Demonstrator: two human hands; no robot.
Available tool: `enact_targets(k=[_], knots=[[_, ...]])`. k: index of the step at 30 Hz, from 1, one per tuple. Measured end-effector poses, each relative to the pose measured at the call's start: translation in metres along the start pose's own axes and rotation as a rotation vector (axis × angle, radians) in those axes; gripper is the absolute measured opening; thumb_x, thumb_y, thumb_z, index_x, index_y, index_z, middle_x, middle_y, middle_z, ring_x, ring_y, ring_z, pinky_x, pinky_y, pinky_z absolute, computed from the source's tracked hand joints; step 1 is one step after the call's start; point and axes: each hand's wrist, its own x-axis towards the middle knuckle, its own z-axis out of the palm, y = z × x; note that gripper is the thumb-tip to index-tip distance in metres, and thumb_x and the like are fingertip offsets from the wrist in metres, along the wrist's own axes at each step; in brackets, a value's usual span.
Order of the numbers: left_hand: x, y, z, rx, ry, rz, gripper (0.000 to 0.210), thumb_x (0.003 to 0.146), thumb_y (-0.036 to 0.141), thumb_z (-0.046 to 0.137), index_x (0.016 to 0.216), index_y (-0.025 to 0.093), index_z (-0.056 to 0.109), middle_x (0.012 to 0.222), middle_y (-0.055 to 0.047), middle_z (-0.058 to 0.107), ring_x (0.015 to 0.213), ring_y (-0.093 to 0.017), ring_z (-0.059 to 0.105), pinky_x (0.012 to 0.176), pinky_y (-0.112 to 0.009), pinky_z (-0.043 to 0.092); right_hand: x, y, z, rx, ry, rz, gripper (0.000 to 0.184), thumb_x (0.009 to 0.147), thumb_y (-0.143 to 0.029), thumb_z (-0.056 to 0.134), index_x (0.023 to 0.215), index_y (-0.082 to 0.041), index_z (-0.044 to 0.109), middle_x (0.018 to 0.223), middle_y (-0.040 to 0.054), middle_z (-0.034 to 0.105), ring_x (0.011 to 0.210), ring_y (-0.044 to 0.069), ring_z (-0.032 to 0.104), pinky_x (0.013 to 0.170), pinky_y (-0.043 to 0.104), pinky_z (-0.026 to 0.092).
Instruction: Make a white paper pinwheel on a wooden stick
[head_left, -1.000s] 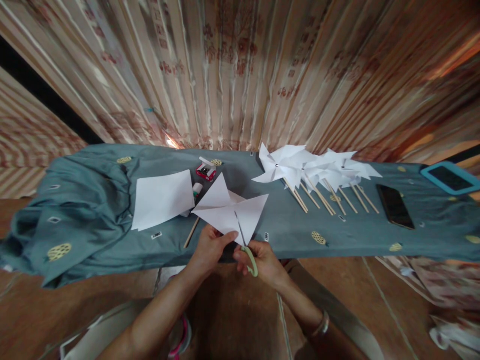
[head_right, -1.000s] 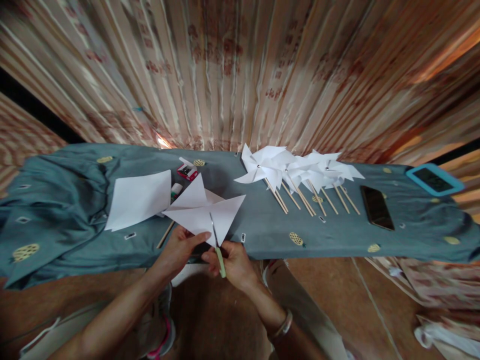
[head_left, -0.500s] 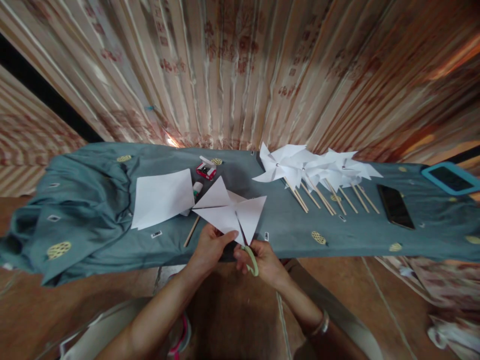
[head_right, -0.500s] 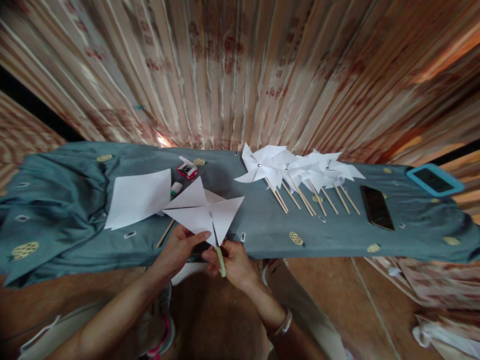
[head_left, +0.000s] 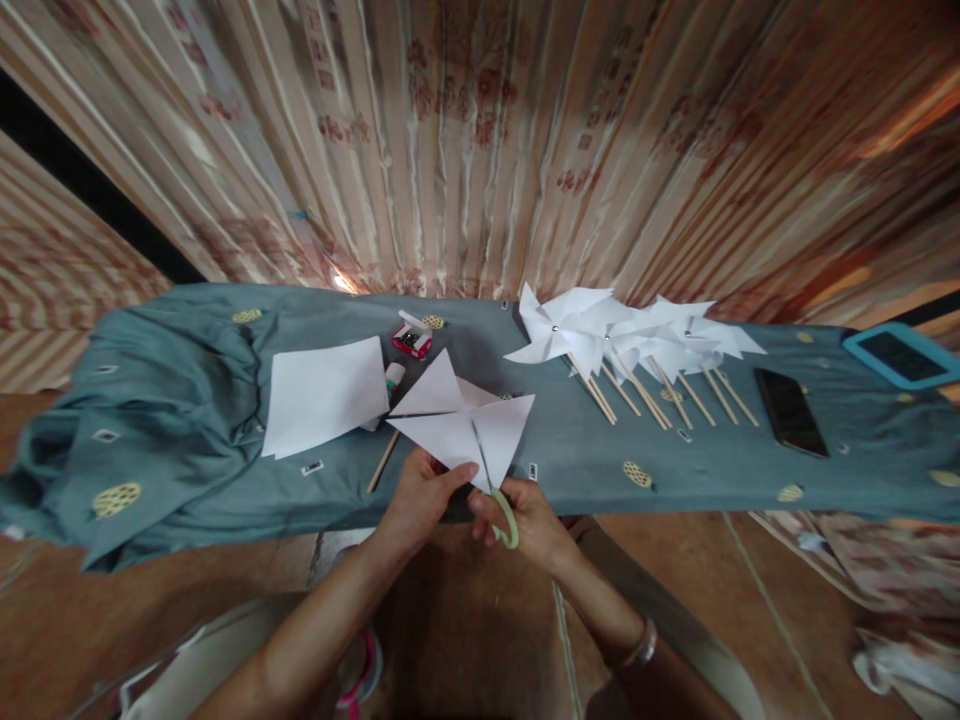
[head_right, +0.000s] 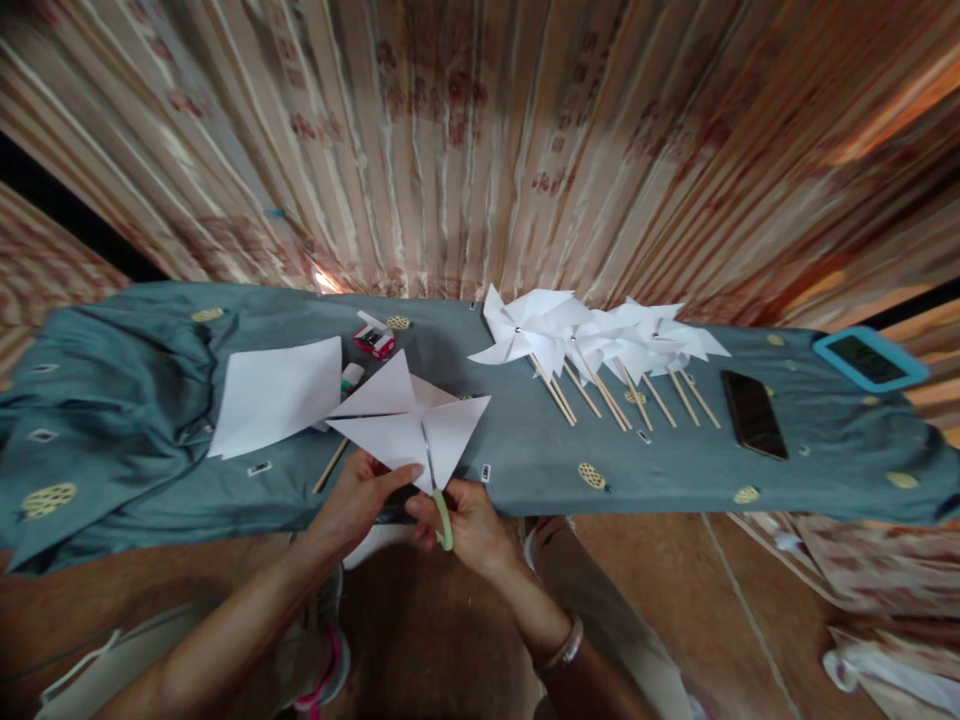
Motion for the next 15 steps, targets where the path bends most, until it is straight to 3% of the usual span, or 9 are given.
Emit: enact_targets(k=[10, 15], knots=[[-0.0002, -0.0019, -0.0009, 0.000, -0.011, -0.038, 0.023, 0.059, 0.027, 0.076, 0.069, 0.014, 0.060, 0.057, 0.000, 0.065, 0.050, -0.014, 0.057, 0.052, -0.027, 0.045, 0.0013, 0.0035, 0.0014, 0.006, 0.012, 0.003, 0.047, 0.058, -0.061, 0.077, 0.060, -0.017, 0.062, 0.045, -0.0025, 0.058, 0.039, 0.008, 0.049, 0.040, 0.021, 0.037], [0.0008, -0.0012, -0.0001, 0.008, 0.045, -0.003, 0.024, 0.056, 0.025, 0.078, 0.070, 0.013, 0.062, 0.062, -0.001, 0.067, 0.055, -0.014, 0.058, 0.056, -0.027, 0.045, 0.0011, 0.0034, 0.0020, 0.005, 0.028, 0.004, 0.047, 0.059, -0.060, 0.076, 0.060, -0.016, 0.061, 0.044, -0.0021, 0.057, 0.038, 0.008, 0.048, 0.039, 0.021, 0.036]])
